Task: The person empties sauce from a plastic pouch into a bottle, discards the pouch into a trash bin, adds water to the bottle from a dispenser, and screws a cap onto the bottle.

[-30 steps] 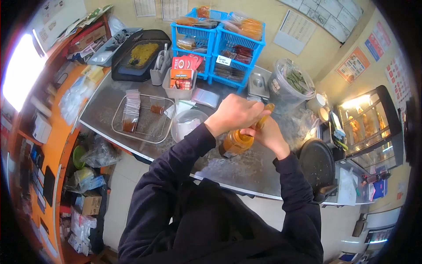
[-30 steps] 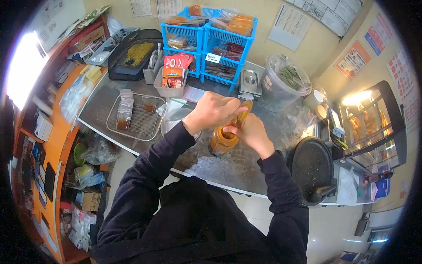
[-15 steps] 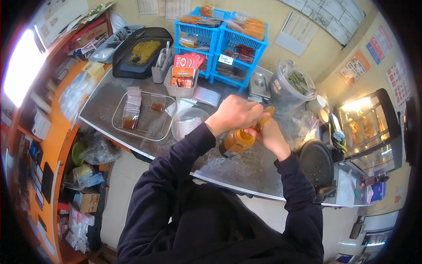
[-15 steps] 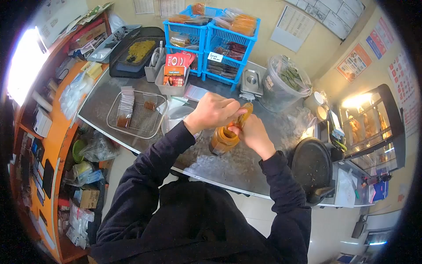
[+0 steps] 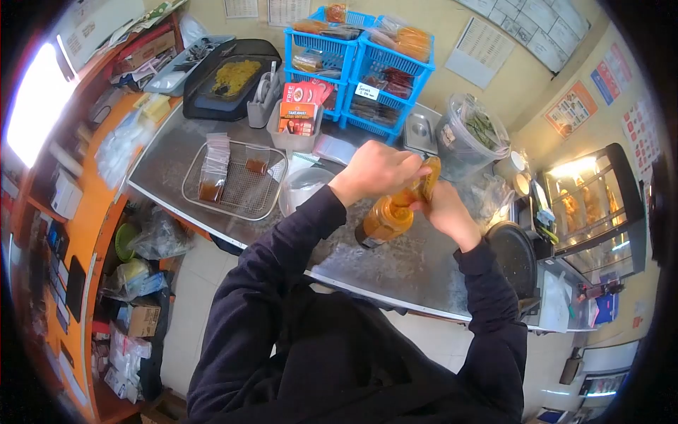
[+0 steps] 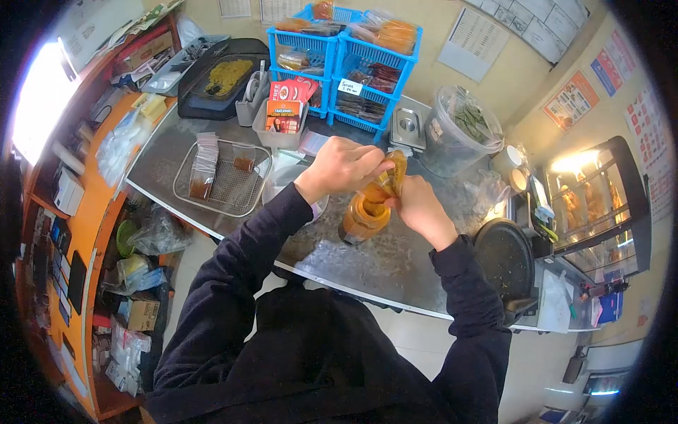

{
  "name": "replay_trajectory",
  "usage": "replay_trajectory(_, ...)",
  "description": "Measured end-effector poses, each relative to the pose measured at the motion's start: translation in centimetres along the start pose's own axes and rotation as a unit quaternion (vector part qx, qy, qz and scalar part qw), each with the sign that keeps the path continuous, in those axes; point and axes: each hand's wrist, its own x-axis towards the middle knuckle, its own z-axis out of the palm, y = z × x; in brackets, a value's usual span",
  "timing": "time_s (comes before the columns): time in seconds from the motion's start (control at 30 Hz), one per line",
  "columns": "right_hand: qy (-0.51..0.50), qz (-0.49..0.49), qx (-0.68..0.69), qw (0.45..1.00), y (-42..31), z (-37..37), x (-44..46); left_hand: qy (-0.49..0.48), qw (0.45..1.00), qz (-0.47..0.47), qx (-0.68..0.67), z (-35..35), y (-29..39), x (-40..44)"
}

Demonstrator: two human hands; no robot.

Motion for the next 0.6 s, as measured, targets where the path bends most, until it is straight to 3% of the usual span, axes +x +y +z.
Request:
replay_trajectory(0.33, 0.044, -0.102, 0.052, 0.992, 0.0, 0.8, 0.1, 0.015, 0.999, -0.033, -0.023, -0.5, 0.9, -0.9)
replay_trajectory(0.6, 0.071, -0.123, 0.045, 0.989, -0.6, 1.2, -0.4, 0.021, 0.999, -0.027, -0.022, -0.6, 1.3, -1.4)
